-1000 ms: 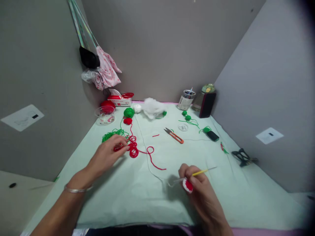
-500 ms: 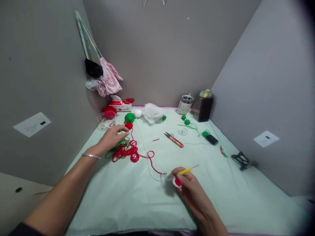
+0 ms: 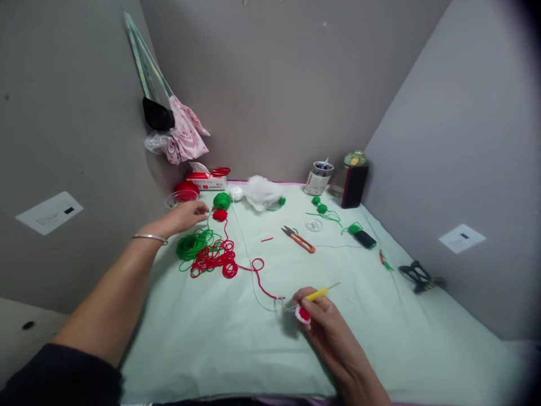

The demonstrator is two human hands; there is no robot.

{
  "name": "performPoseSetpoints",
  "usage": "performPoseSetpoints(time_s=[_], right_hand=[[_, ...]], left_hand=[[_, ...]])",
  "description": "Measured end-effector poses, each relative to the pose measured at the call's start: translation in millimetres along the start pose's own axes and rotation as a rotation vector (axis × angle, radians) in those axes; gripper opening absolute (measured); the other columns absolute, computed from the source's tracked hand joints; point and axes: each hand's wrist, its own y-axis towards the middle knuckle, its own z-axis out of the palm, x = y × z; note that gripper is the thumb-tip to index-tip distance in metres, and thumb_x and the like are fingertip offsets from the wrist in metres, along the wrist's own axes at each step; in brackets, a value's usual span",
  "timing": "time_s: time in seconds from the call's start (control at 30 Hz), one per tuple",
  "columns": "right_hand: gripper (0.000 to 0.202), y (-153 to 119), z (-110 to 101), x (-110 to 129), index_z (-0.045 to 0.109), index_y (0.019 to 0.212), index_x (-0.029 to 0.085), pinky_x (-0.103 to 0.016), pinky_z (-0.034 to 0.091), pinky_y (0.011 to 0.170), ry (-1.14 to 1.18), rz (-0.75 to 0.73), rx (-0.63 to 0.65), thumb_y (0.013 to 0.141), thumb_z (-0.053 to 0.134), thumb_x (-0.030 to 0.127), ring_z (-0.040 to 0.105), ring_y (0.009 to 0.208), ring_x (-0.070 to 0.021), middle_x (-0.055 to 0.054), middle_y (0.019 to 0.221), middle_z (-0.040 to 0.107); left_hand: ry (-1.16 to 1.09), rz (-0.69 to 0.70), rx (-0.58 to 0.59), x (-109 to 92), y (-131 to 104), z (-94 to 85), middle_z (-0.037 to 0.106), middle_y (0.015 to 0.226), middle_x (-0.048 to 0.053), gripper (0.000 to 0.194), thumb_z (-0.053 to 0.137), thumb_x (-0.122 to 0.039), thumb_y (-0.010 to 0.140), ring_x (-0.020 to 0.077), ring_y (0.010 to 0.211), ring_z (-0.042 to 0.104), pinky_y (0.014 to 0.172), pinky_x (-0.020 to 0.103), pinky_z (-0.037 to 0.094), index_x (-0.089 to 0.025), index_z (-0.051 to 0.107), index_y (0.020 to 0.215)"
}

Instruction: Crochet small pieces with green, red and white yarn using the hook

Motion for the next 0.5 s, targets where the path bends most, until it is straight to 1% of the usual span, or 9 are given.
performPoseSetpoints(time_s=[0.07,0.13,0.23,0.3,0.33,0.4,0.43,0.47,0.5], right_hand=[[0.035,0,1,0,0.078,0.081,0.013,-0.016,0.034,0.050,-0.004,0.016,0.013,0.064,0.099,0.036,0.044,0.055,-0.0049,0.001,0.065,0.060],[0.035,1,1,1,0.078,0.080,0.013,-0.016,0.034,0.050,-0.001,0.021,0.025,0.063,0.099,0.037,0.044,0.054,-0.0046,0.001,0.064,0.060],[0.035,2,0,0,0.079,0.081,0.014,-0.016,0.033,0.050,-0.001,0.016,0.032,0.064,0.099,0.036,0.044,0.054,-0.0039,0.001,0.064,0.060],[0.035,3,0,0,0.079,0.080,0.014,-0.016,0.032,0.050,-0.009,0.018,0.033,0.064,0.099,0.037,0.043,0.053,-0.0036,0.001,0.064,0.060],[0.035,3,0,0,0.079,0.080,0.014,-0.016,0.032,0.050,-0.015,0.020,0.032,0.064,0.098,0.037,0.042,0.053,-0.0036,0.001,0.064,0.060],[0.035,2,1,1,0.079,0.080,0.014,-0.016,0.032,0.050,-0.030,0.028,0.032,0.064,0.099,0.037,0.043,0.053,-0.0037,0.001,0.064,0.060],[0.036,2,2,2,0.079,0.080,0.014,-0.016,0.032,0.050,-0.035,0.032,0.030,0.063,0.099,0.037,0.043,0.054,-0.0038,0.001,0.064,0.060],[0.037,2,2,3,0.079,0.080,0.014,-0.016,0.032,0.051,-0.038,0.035,0.025,0.061,0.100,0.038,0.043,0.054,-0.0039,0.001,0.065,0.060],[0.038,2,3,4,0.079,0.080,0.014,-0.016,0.033,0.050,-0.038,0.036,0.019,0.060,0.100,0.038,0.044,0.054,-0.0040,0.001,0.064,0.060]], left_hand=[[0.034,-0.037,0.101,10,-13,-4.7,0.067,0.132,0.011,0.037,0.067,-0.036,0.099,0.0269,0.111,0.069,0.092,0.048,0.060,-0.017,0.064,0.131],[0.055,-0.079,0.162,19,-27,-2.4,0.067,0.132,0.011,0.037,0.067,-0.036,0.099,0.0268,0.111,0.069,0.093,0.048,0.060,-0.017,0.064,0.131],[0.050,-0.136,0.181,25,-42,8.2,0.066,0.133,0.012,0.038,0.067,-0.036,0.099,0.0270,0.112,0.069,0.093,0.049,0.060,-0.018,0.064,0.132],[-0.004,-0.162,0.133,28,-47,10.5,0.066,0.134,0.012,0.039,0.067,-0.036,0.099,0.0271,0.112,0.068,0.093,0.049,0.060,-0.018,0.063,0.133],[-0.049,-0.168,0.087,28,-49,7.9,0.066,0.134,0.012,0.039,0.067,-0.037,0.099,0.0268,0.111,0.069,0.093,0.049,0.060,-0.018,0.063,0.133],[-0.180,-0.160,-0.042,29,-53,-4.6,0.068,0.126,0.010,0.034,0.067,-0.036,0.099,0.0249,0.105,0.069,0.088,0.044,0.061,-0.017,0.066,0.126],[-0.264,-0.146,-0.117,30,-56,-13.5,0.070,0.115,0.008,0.026,0.067,-0.035,0.098,0.0221,0.097,0.069,0.081,0.039,0.060,-0.017,0.067,0.117],[-0.364,-0.121,-0.188,29,-58,-22.8,0.070,0.098,0.001,0.015,0.068,-0.030,0.096,0.0199,0.091,0.068,0.073,0.031,0.055,-0.018,0.067,0.105],[-0.476,-0.088,-0.246,29,-60,-31.5,0.066,0.079,-0.004,0.007,0.065,-0.026,0.095,0.0177,0.085,0.067,0.064,0.026,0.047,-0.019,0.065,0.096]])
